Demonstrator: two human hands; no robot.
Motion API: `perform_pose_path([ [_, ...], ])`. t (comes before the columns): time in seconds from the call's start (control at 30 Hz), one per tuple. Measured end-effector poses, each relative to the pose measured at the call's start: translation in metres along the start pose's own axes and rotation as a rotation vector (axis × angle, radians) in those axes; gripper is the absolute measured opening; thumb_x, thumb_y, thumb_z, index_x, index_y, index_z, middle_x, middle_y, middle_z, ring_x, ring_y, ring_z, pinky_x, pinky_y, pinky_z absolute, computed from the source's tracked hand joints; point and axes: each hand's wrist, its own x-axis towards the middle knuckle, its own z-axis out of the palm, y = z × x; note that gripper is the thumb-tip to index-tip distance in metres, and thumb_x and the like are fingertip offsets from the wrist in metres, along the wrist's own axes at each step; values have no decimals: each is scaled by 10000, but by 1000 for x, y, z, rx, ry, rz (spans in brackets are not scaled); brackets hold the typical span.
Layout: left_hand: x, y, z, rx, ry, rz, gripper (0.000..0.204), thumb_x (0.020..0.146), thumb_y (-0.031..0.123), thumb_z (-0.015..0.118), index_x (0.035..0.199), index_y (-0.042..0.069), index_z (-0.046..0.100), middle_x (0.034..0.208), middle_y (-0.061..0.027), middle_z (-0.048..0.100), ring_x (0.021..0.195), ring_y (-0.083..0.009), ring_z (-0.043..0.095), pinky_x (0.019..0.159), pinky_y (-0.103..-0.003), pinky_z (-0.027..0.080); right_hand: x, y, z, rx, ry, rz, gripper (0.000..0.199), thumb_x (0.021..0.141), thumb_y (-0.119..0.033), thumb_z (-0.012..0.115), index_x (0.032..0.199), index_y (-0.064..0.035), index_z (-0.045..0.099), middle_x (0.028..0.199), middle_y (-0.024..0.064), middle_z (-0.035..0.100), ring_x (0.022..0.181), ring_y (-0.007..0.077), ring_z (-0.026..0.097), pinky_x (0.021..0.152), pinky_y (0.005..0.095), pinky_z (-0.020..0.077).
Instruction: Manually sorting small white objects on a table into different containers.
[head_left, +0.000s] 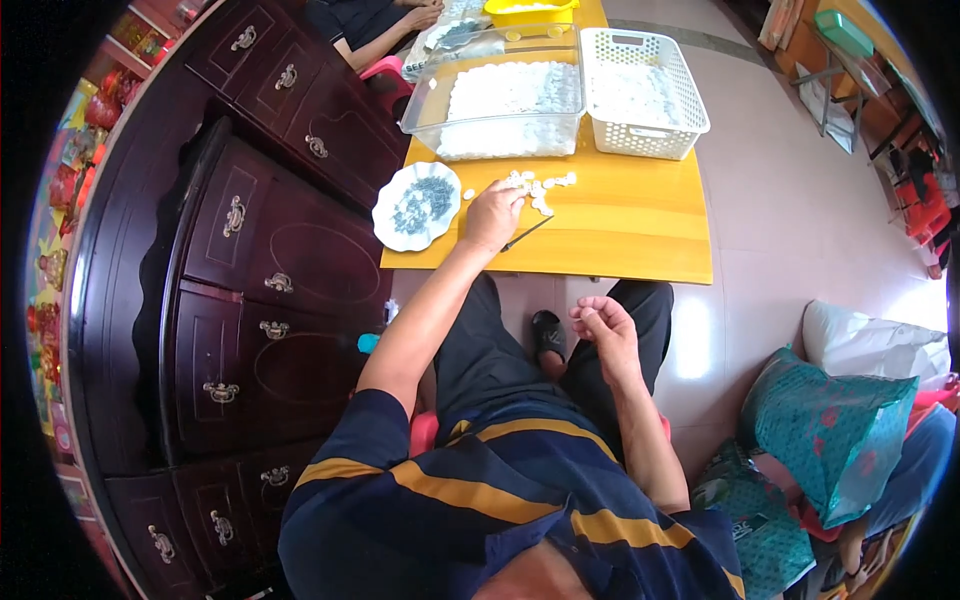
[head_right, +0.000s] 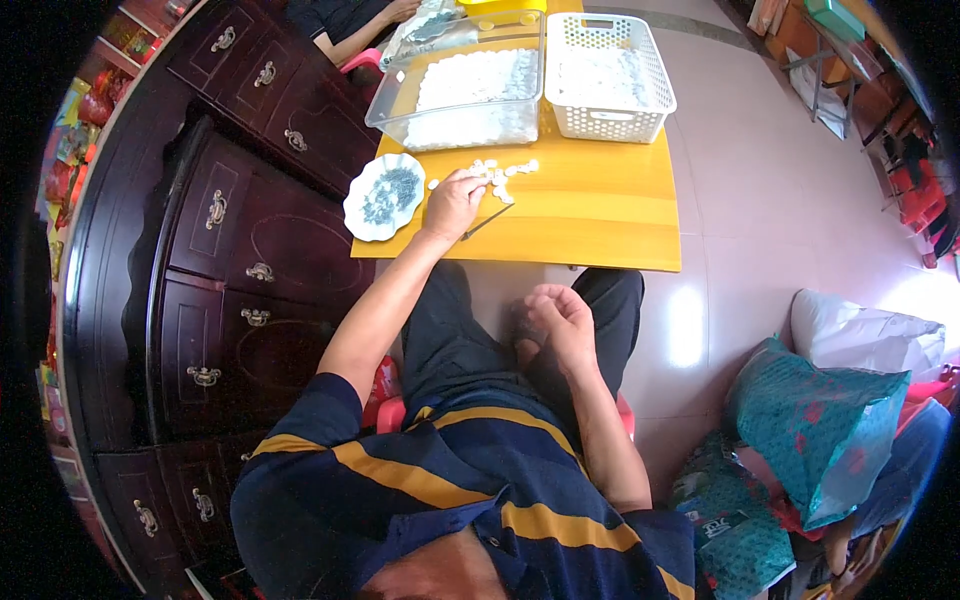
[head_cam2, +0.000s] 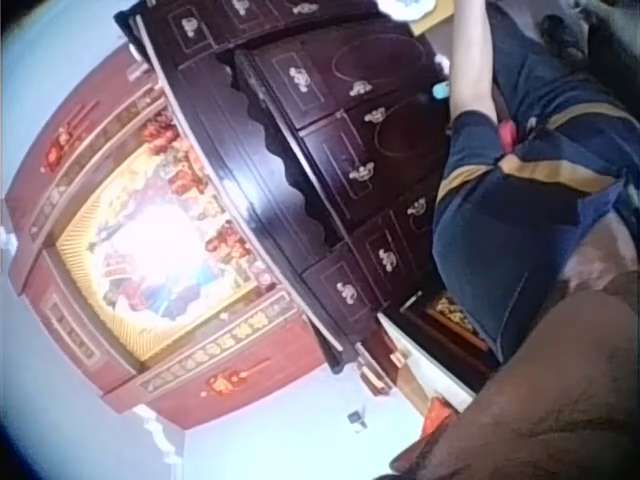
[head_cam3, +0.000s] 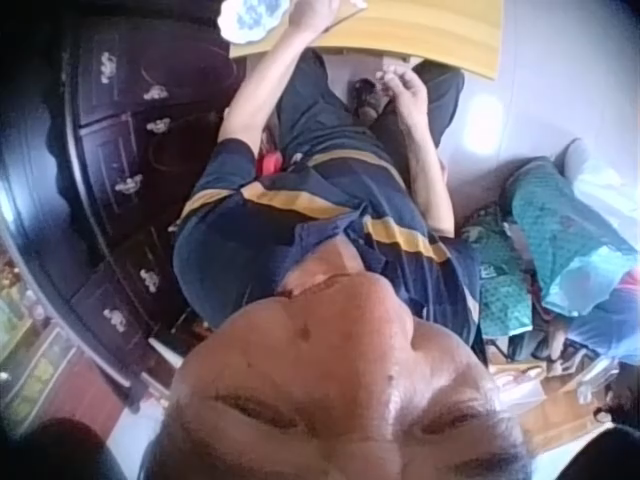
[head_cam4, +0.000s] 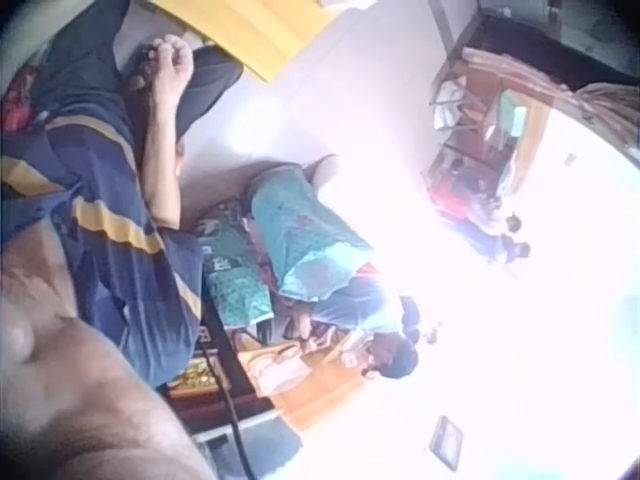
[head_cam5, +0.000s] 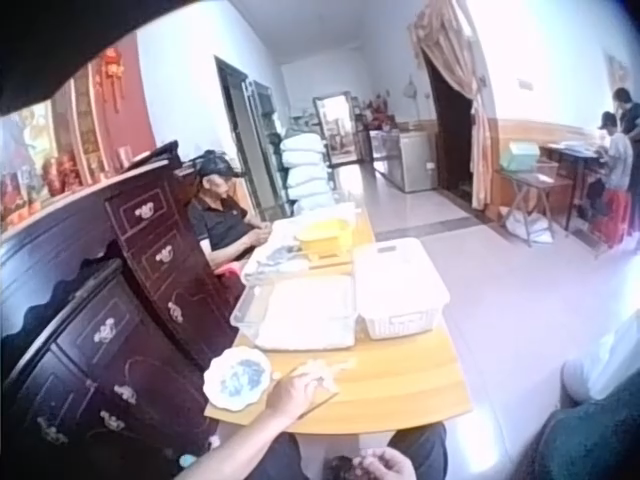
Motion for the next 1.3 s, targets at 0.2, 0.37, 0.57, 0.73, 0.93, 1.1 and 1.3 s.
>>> perform_pose_path([
  [0.2, 4, 17, -8, -38, 18, -51, 124, 864, 193, 683, 946, 132, 754, 958, -105, 689, 861, -322, 675, 743, -437, 552, 17, 3, 20, -739, 98, -384, 163, 968, -109, 643, 1094, -8, 661, 976, 73, 721, 844, 134, 664, 784, 263, 527],
  [0.37, 9, 9, 2, 4, -26, -84, 133, 874, 221, 669, 922, 116, 733, 973, -112, 689, 856, -326, 679, 735, -450, 557, 55, -25, 80, -1158, 4, -724, 230, 857, -59, 676, 1085, -34, 676, 1033, 150, 677, 945, 329, 662, 848, 394, 538],
  [0.57, 12, -11, 20, 114, -68, -32, 189, 900, 220, 622, 1007, 67, 655, 978, -138, 680, 861, -363, 678, 736, -475, 556, 108, -11, 95, -1386, -82, -891, 171, 833, -80, 669, 1004, -73, 672, 1058, 125, 641, 988, 361, 608, 863, 430, 516],
  [0.73, 1, -2, -2, -28, -31, -17, 166, 922, 193, 596, 994, 43, 600, 941, -160, 663, 823, -381, 661, 703, -488, 540, 117, -1, 88, -1511, -80, -808, 117, 836, -90, 672, 952, -80, 666, 1001, 119, 622, 945, 350, 606, 828, 434, 517],
  [0.93, -36, 0, -37, -308, 146, -56, 64, 922, 83, 597, 943, 24, 580, 798, -173, 639, 737, -342, 655, 657, -426, 515, 110, -12, 78, -1533, -110, -888, 102, 828, -101, 694, 921, -83, 656, 988, 123, 613, 917, 339, 601, 813, 432, 516],
  [1.1, -80, -1, -54, -496, 152, -157, 31, 899, 8, 599, 907, 10, 569, 690, -97, 593, 609, -195, 620, 579, -315, 488, 131, -27, 42, -1523, 43, -860, 56, 839, -85, 667, 893, -95, 664, 932, 130, 628, 882, 358, 617, 801, 458, 520],
  [1.3, -110, 4, -53, -660, 131, -310, 72, 869, -29, 616, 914, 12, 578, 702, -99, 622, 610, -191, 644, 576, -318, 507, 196, -64, 8, -1534, 239, -746, 120, 863, -74, 642, 971, -43, 683, 985, 145, 659, 880, 376, 648, 768, 461, 527],
])
